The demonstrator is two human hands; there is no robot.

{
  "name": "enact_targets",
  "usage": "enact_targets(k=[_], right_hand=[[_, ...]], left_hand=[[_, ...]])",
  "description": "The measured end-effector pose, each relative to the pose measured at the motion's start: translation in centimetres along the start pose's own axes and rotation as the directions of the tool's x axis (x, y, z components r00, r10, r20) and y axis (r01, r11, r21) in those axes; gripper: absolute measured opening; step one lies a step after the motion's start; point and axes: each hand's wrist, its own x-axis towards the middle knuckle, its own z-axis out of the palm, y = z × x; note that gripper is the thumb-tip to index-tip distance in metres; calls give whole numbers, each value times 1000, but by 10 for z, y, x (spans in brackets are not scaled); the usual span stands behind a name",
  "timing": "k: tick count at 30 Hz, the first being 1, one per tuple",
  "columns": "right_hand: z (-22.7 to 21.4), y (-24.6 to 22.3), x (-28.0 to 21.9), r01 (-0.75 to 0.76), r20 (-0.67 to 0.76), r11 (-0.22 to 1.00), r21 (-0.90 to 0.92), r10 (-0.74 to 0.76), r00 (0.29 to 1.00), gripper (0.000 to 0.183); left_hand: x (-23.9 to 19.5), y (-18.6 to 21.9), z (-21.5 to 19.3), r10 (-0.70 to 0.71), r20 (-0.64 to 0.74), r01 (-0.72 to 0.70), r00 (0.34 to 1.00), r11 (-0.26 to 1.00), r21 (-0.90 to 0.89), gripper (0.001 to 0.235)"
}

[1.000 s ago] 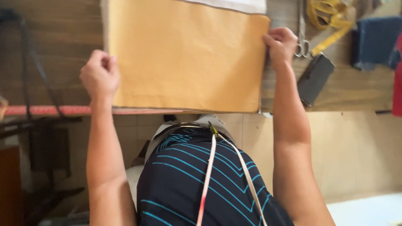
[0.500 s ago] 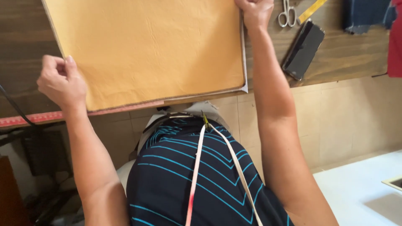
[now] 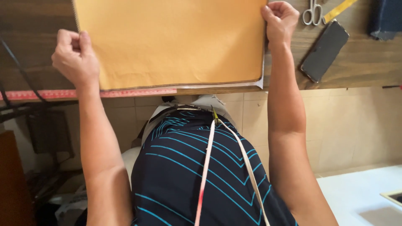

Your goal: Cutting lining fabric with scissors following a rectangular template on a work table.

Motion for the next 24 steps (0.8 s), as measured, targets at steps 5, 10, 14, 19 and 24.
enact_targets(k=[5, 10, 14, 19, 24], right_hand=[[0, 21, 13, 90, -83, 982, -168, -105, 991, 6], [-4, 14, 8, 131, -35, 971, -201, -141, 989, 7], [-5, -3, -3, 85, -7, 978, -192, -88, 996, 8], [-6, -4, -3, 25, 25, 990, -139, -22, 999, 9], [-6, -9, -8, 0, 27, 999, -47, 1, 1000, 13]], left_hand=[[7, -1, 3, -52, -8, 52, 999, 998, 29, 22], [23, -7, 8, -173, 82, 168, 982, 984, 58, 13], [24, 0, 4, -262, 181, 245, 948, 963, 110, 36], [13, -3, 5, -272, 177, 264, 946, 962, 69, 45], [12, -3, 8, -261, 211, 247, 942, 965, 91, 45]])
